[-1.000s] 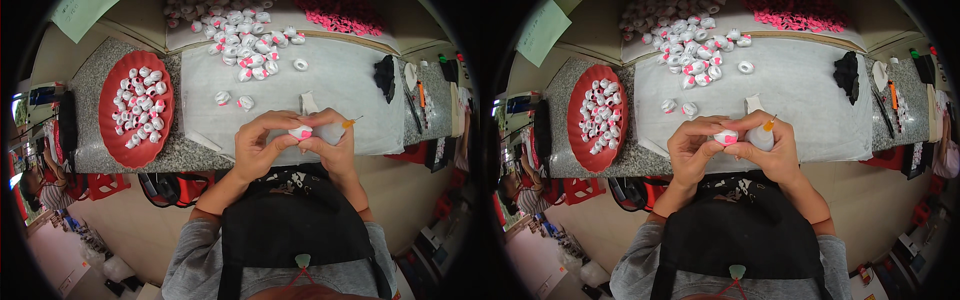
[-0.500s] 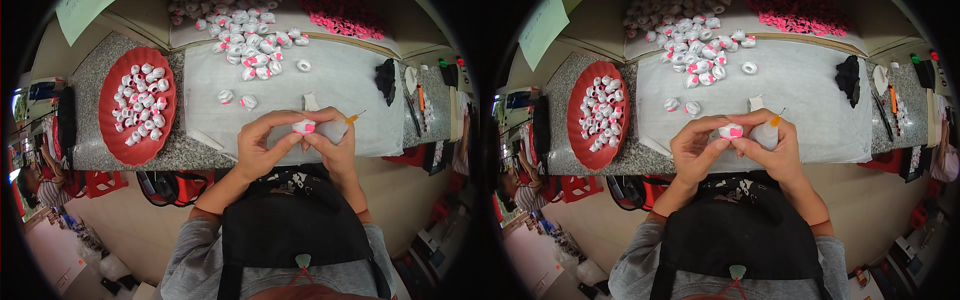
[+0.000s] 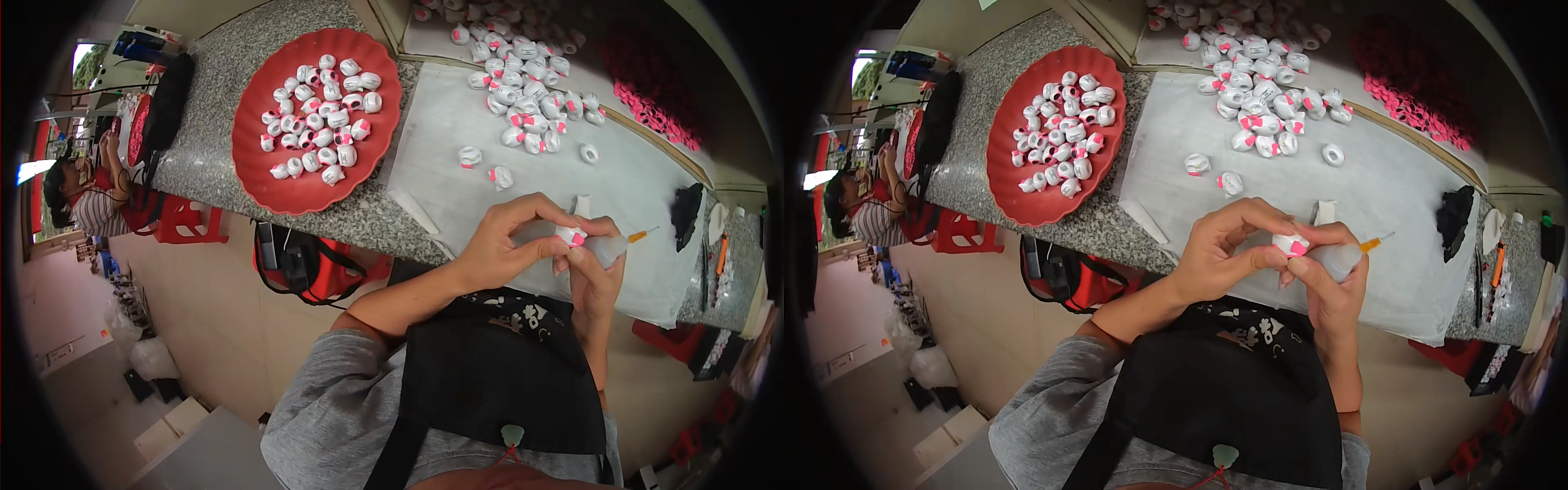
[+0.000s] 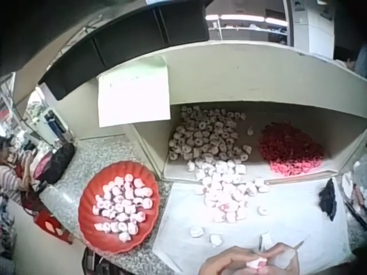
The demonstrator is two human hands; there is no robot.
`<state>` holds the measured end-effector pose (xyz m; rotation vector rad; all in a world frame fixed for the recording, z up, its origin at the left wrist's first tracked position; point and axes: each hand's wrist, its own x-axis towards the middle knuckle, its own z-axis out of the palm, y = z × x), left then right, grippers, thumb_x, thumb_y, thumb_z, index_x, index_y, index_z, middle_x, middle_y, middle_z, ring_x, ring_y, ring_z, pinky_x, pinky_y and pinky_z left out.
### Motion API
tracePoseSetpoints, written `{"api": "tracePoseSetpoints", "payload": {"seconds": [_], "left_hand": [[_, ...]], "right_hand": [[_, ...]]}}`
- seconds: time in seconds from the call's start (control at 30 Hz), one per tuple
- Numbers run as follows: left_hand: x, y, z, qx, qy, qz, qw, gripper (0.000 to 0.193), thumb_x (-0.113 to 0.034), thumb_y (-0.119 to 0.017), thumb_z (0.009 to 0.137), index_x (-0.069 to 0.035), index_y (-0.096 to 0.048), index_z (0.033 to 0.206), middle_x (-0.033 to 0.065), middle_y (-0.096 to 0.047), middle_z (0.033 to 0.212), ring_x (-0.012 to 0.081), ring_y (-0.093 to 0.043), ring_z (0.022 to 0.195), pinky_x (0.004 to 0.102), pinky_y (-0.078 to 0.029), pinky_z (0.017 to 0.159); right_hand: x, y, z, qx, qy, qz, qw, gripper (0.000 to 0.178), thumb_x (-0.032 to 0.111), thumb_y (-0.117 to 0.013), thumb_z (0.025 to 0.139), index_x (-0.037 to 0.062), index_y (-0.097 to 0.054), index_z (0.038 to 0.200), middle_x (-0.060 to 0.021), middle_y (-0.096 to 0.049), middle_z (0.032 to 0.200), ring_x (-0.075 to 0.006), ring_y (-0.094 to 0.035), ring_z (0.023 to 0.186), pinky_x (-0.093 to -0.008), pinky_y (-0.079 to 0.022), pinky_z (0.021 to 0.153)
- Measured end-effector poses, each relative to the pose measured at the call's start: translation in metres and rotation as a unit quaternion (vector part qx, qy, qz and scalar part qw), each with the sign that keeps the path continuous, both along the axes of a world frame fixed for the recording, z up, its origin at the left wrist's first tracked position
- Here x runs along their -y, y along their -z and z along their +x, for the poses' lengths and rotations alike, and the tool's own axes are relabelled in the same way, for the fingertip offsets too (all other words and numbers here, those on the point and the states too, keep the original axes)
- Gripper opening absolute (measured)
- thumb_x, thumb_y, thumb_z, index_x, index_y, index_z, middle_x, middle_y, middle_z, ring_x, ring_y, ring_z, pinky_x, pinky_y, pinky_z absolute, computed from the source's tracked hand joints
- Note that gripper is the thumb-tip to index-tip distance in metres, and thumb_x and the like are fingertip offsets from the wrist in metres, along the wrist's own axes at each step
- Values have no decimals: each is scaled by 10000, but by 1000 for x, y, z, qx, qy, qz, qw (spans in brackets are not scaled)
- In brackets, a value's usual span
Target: Apply glue to small pink components and attach them to plastic toy heads.
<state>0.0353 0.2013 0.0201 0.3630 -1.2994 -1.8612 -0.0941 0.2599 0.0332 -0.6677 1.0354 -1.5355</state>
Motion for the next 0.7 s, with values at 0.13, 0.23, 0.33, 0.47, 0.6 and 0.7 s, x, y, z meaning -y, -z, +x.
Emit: {"api": "tracePoseSetpoints", "payload": {"seconds": [0.13, 0.23, 0.33, 0.47, 0.6, 0.7], "left_hand": [[18, -7, 26, 131, -219, -266, 930, 203, 16, -557, 693, 0, -481, 880, 114, -455, 909, 178, -447, 850, 277, -364, 745], [47, -28, 61, 321, -518, -337, 718, 308, -22, -634, 605, -42, -549, 900, 92, -466, 874, 227, -431, 873, 314, -338, 762], [50, -19, 64, 357, -466, -370, 720, 330, 10, -605, 626, -33, -528, 944, 91, -496, 887, 205, -474, 822, 293, -380, 702], [49, -3, 48, 465, -308, -365, 746, 330, 24, -559, 667, -57, -523, 985, 99, -524, 832, 192, -500, 722, 265, -406, 614], [50, -1, 42, 481, -231, -359, 766, 311, 18, -547, 674, -60, -540, 975, 91, -512, 741, 182, -481, 618, 251, -394, 551], [46, -8, 39, 477, -209, -318, 792, 253, 18, -552, 673, -41, -545, 919, 62, -504, 737, 146, -457, 593, 229, -381, 539]], "right_hand": [[15, -7, 7, -35, -42, 20, 998, 446, 6, -561, 648, -17, -413, 1069, -99, -518, 742, -94, -447, 525, -196, -374, 451], [15, -5, -8, -94, 1, 10, 995, 545, 7, -553, 642, 2, -328, 1138, -86, -482, 787, -76, -398, 511, -171, -339, 421], [9, 1, -17, -94, 16, -7, 995, 437, 7, -469, 653, 9, -303, 1058, -103, -408, 895, -85, -373, 504, -167, -313, 392], [0, 2, -18, -83, 1, -18, 996, 326, 60, -435, 670, 18, -307, 967, -130, -363, 967, -143, -447, 625, -213, -385, 418], [-1, -4, -20, -119, -5, -6, 993, 332, 96, -466, 710, -15, -362, 1006, -133, -364, 990, -211, -487, 795, -278, -464, 522], [-2, -13, -27, -160, 29, -17, 987, 339, 74, -471, 719, -28, -382, 1030, -124, -394, 961, -218, -495, 798, -292, -470, 563]]}}
